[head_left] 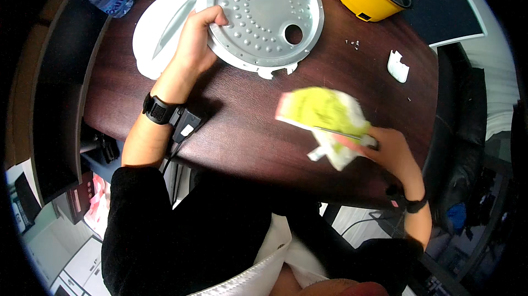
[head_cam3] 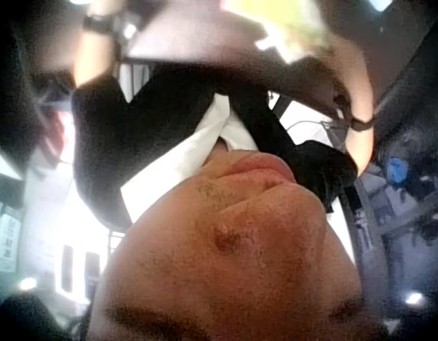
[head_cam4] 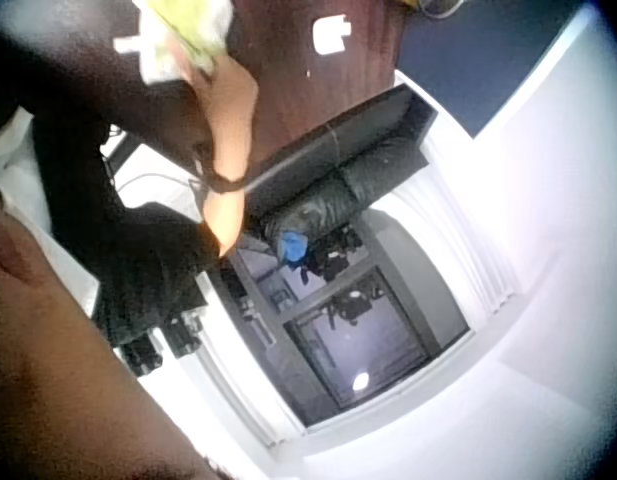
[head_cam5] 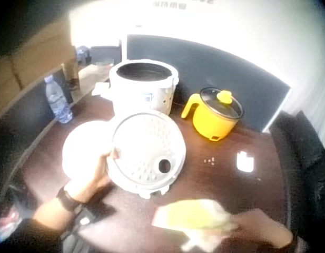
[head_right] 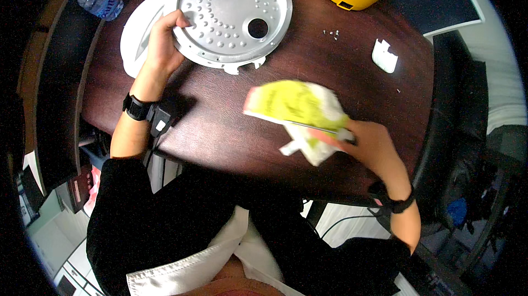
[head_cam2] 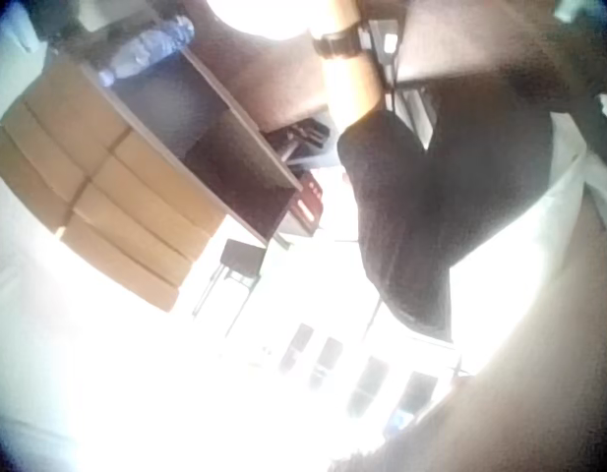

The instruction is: The person disassembles a white circular appliance lid using a screwdriver to remove screws. They wipe the metal interior with a cloth, inspect the parts, and then reassemble the lid by screwing the components back together.

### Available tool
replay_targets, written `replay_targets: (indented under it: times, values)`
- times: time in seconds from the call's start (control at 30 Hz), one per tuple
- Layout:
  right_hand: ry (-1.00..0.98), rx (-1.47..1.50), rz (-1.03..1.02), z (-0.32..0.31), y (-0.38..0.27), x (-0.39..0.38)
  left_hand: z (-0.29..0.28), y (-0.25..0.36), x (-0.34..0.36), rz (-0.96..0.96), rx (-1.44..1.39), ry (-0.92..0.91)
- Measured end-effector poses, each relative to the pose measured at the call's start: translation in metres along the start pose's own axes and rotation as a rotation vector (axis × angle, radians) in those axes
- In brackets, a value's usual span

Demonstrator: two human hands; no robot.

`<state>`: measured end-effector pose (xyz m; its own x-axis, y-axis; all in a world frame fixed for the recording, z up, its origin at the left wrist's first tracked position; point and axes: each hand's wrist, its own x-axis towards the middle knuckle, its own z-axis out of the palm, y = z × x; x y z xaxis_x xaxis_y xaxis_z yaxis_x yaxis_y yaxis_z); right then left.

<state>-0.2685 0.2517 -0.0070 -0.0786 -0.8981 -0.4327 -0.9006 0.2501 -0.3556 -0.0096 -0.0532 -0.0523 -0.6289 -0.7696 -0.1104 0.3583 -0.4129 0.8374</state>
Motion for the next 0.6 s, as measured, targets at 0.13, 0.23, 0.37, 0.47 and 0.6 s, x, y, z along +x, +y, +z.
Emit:
replay_targets:
  times: [0.13, 0.23, 0.37, 0.47, 0.6]
  values:
    - [0.026, -0.003, 0.284, -0.019, 0.050, -0.060, 0.002, 0.000, -0.004, 0.003, -0.003, -0.010]
    - [0.001, -0.071, 0.348, -0.038, 0.073, -0.092, 0.008, 0.000, -0.007, -0.018, 0.005, 0.011]
    - [0.015, 0.330, 0.695, -0.067, 0.032, -0.091, 0.005, -0.010, 0.002, 0.019, -0.013, -0.043]
    - [0.213, 0.562, 0.321, -0.043, 0.023, -0.051, 0.013, -0.002, -0.009, 0.009, -0.002, 0.037]
    - [0.030, 0.774, 0.202, -0.023, -0.033, 0.001, 0.011, -0.001, -0.009, 0.050, 0.057, 0.011]
